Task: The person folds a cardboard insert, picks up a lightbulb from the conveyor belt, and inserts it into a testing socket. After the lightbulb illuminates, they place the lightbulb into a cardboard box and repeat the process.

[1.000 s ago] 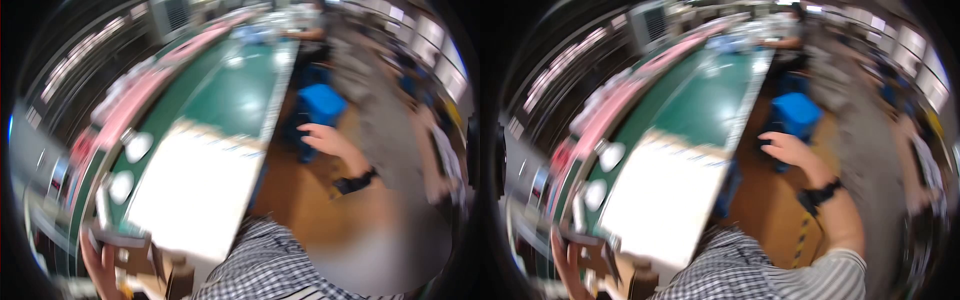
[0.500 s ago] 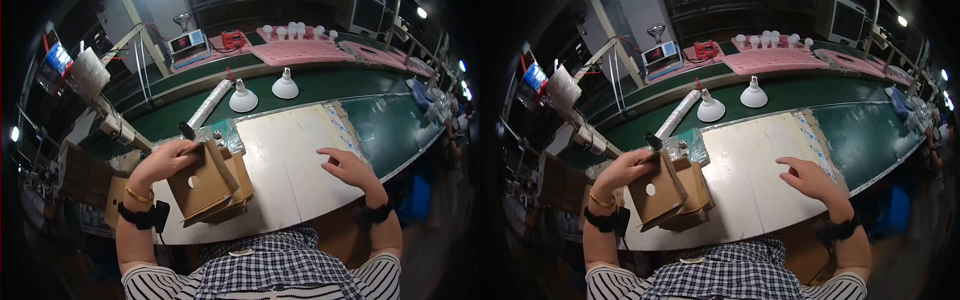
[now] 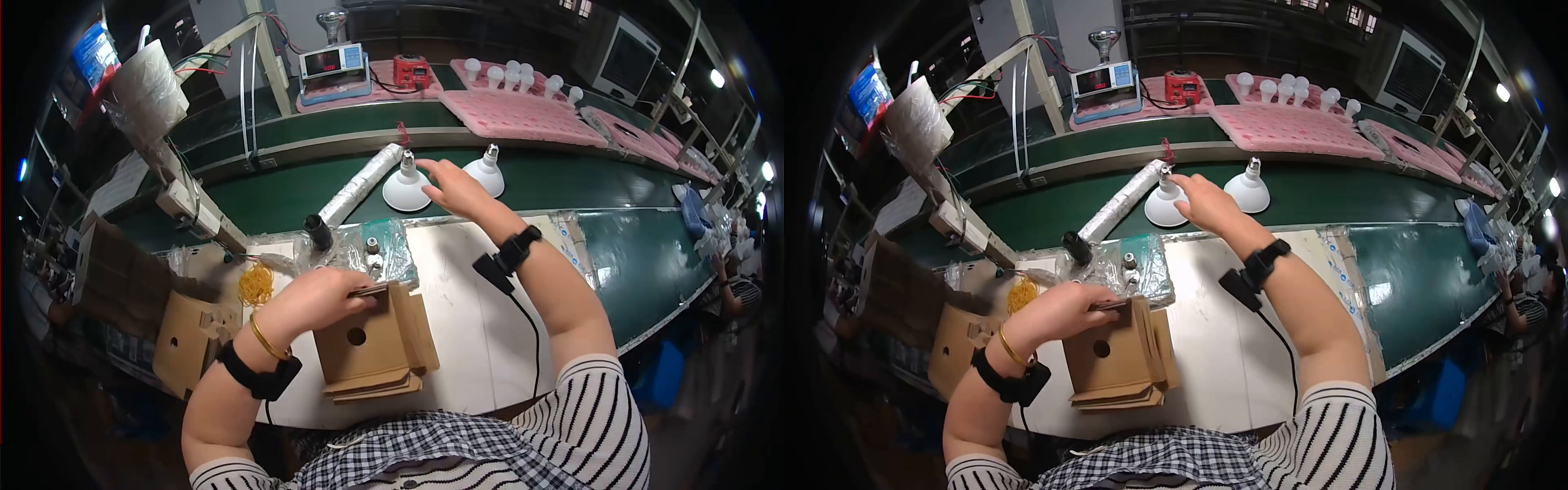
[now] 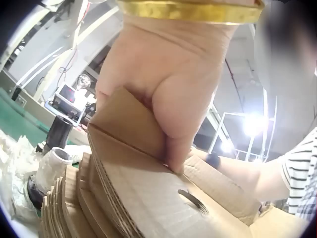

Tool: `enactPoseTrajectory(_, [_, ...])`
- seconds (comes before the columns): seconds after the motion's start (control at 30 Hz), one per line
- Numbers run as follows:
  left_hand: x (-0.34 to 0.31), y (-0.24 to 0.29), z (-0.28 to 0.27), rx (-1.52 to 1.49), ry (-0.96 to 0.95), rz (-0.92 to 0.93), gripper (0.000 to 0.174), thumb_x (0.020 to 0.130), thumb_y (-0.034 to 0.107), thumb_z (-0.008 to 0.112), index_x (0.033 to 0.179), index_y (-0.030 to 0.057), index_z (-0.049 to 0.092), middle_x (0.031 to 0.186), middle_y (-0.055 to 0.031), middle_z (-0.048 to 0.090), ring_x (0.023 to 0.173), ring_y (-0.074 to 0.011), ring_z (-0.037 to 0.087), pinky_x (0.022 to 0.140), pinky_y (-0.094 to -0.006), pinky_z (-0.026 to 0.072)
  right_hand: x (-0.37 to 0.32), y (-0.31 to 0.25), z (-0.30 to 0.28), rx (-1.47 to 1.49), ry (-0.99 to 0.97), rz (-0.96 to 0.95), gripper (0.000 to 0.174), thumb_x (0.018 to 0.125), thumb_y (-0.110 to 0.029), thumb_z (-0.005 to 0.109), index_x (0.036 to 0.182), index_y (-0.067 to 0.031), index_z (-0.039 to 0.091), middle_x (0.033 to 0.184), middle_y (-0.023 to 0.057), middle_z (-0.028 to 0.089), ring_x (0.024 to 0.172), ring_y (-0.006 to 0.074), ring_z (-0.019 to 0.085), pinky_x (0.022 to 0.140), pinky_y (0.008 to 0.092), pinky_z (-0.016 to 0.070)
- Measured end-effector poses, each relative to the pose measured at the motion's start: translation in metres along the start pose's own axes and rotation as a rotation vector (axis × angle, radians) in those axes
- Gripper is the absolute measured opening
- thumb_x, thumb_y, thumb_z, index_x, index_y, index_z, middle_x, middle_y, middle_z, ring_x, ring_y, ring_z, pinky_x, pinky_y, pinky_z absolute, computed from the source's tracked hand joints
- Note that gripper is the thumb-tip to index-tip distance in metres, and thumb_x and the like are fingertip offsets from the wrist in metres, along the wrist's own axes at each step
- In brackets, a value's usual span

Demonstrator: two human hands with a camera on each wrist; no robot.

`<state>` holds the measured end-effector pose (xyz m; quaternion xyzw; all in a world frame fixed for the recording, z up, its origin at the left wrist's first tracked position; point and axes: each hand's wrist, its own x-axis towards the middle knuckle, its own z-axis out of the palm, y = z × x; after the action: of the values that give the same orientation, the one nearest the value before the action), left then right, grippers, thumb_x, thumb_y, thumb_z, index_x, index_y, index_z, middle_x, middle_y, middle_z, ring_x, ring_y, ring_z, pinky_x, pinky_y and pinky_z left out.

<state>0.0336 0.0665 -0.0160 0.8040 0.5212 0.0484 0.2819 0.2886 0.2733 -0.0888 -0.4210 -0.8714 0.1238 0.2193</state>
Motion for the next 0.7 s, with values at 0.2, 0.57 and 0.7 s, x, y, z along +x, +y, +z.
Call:
enactPoseTrajectory(0.2, [-0.01,-0.004,0.017,0.227,0.33,0.231,0.034,0.079,0.022,0.078,0.111,0.0134,0.068,0.099,-0.0082,0.064,0.097,-0.0293,0.063,0.081,-0.0397,0.0516,0.08,-0.004,0.045,-0.197,-0.017,-0.022,0.044,0.091,-0.021,0.066,0.133,-0.0108,0.055,0.115,0.0182,0.058,0.105,0.0372,0.061,0.092,0.0442,0.0497])
enactPoseTrajectory(0.57, [0.011,-0.028,-0.001,-0.927,0.577,0.072,0.063,0.094,0.029,0.069,0.145,0.0023,0.042,0.132,-0.0177,0.055,0.122,-0.0272,0.053,0.106,-0.0416,0.0418,-0.022,-0.105,-0.019,1.372,-0.034,0.146,0.034,0.103,-0.023,0.057,0.128,-0.0013,0.05,0.116,0.0076,0.061,0.11,0.0166,0.061,0.094,0.0319,0.0519])
enactPoseTrajectory(0.7, [0.006,-0.008,-0.005,-1.318,0.433,0.093,0.048,0.092,0.014,0.071,0.131,-0.0023,0.048,0.118,-0.011,0.061,0.102,-0.0157,0.062,0.087,-0.03,0.055,-0.04,-0.147,-0.067,1.03,0.048,-0.202,0.065,0.098,-0.041,0.063,0.149,-0.0096,0.038,0.143,0.0169,0.047,0.134,0.0293,0.046,0.108,0.0397,0.0416])
